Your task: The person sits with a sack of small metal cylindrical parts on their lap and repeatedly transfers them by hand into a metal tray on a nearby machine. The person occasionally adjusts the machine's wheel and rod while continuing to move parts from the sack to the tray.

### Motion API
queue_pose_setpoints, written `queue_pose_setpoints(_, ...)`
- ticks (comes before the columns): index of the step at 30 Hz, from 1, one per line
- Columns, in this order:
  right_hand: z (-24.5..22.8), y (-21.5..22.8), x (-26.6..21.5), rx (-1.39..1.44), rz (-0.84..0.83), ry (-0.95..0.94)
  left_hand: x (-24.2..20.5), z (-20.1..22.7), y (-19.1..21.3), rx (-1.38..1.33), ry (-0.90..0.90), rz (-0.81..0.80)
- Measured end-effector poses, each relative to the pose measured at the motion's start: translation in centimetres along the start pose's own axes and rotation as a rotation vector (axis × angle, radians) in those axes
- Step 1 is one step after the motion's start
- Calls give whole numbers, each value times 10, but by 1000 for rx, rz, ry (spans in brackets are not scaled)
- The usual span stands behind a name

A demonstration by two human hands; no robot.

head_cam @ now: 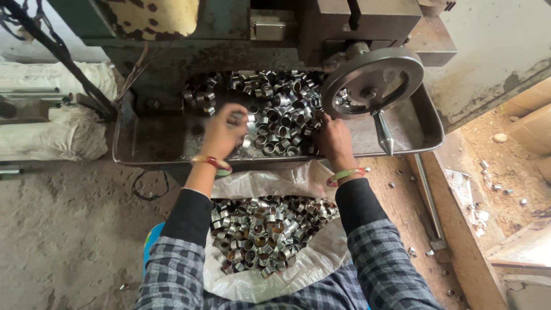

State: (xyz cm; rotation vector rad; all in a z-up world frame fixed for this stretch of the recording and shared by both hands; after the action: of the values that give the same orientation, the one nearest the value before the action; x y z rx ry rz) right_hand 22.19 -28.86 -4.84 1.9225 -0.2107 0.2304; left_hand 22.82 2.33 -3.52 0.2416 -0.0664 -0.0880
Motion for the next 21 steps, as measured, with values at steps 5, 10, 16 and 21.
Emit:
queue_pose_setpoints(5,22,1,15,71,9,-145,-28,14,12,-969,109,100)
queue_pose_setpoints(10,50,7,5,1263,-9,-494,-76,45,-5,-1273,91,-4)
queue_pose_setpoints(16,52,37,-22,1929,-35,-505,-130,65,-33,-1361,115,-134)
queue_pose_setpoints(21,10,62,-83,1947,-167,-408,-166,60,-46,-1023,150,-212)
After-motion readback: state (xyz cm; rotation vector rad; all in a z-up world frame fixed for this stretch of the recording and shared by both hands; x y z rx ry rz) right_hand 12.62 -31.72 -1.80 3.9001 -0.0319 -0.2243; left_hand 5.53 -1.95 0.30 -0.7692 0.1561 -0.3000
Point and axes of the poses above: each hand's wrist, its own x-axis towards the middle knuckle, its own y-axis out of the back of the hand, z = x × y, the point moved 5 cm from there along x, towards the middle knuckle, and after that the axes turned 3 degrees about -x, right-handed, at the moved point
